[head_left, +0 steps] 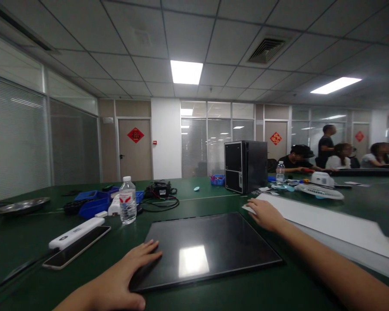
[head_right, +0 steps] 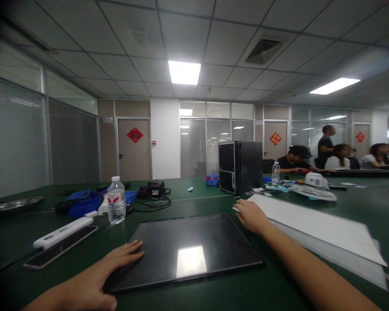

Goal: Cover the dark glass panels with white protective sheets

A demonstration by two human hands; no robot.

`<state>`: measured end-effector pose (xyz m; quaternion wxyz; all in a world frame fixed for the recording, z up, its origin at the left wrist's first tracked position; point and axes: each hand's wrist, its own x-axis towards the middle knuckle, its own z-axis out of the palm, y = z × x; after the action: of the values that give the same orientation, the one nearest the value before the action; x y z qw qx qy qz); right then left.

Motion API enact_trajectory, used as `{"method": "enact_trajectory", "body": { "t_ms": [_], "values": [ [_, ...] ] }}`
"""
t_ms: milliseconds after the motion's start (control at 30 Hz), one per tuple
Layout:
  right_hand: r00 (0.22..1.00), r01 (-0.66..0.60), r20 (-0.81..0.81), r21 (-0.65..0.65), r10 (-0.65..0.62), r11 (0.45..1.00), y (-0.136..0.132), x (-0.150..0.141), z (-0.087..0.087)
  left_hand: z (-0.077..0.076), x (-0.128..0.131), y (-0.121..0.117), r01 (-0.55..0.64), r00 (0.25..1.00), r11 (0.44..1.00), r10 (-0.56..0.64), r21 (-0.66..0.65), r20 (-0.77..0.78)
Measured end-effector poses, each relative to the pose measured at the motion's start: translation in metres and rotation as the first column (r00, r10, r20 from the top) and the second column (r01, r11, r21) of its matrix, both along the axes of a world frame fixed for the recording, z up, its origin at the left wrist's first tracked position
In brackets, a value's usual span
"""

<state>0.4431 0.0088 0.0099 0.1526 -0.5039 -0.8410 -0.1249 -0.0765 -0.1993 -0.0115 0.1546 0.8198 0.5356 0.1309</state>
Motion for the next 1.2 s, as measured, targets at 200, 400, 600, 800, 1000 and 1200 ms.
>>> {"method": "enact_trajectory", "body": {
  "t_ms": [200, 400, 600, 800, 1000, 1200],
  "values": [
    [0.821, 0.548, -0.057, -0.201, -0.568, 0.812, 0.043, 0.095, -0.051, 0.008, 0.011, 0.0, -0.037, 0.993, 0.999, 0.033, -0.034, -0.109],
    [0.788, 0.594, -0.012, -0.245, -0.615, 0.766, 0.064, 0.108, -0.066, 0.008, 0.014, -0.002, -0.051, 0.992, 0.999, 0.052, 0.009, -0.113],
    [0.845, 0.534, 0.07, -0.145, -0.53, 0.833, 0.055, 0.092, -0.057, 0.01, 0.017, -0.003, -0.07, 0.989, 0.997, 0.073, 0.025, -0.129],
    [0.91, 0.414, 0.045, -0.028, -0.413, 0.91, 0.033, 0.071, -0.038, 0.009, 0.02, 0.001, -0.1, 0.988, 0.994, 0.104, 0.04, -0.11],
    [0.999, 0.049, 0.02, 0.076, -0.051, 0.996, -0.004, 0.019, -0.02, 0.005, 0.009, 0.007, -0.204, 0.975, 0.977, 0.208, 0.063, -0.073],
    [0.923, -0.377, 0.075, -0.028, 0.378, 0.926, -0.043, -0.035, -0.022, 0.0, 0.006, 0.009, -0.24, 0.968, 0.967, 0.245, 0.086, -0.056]
  ]
}}
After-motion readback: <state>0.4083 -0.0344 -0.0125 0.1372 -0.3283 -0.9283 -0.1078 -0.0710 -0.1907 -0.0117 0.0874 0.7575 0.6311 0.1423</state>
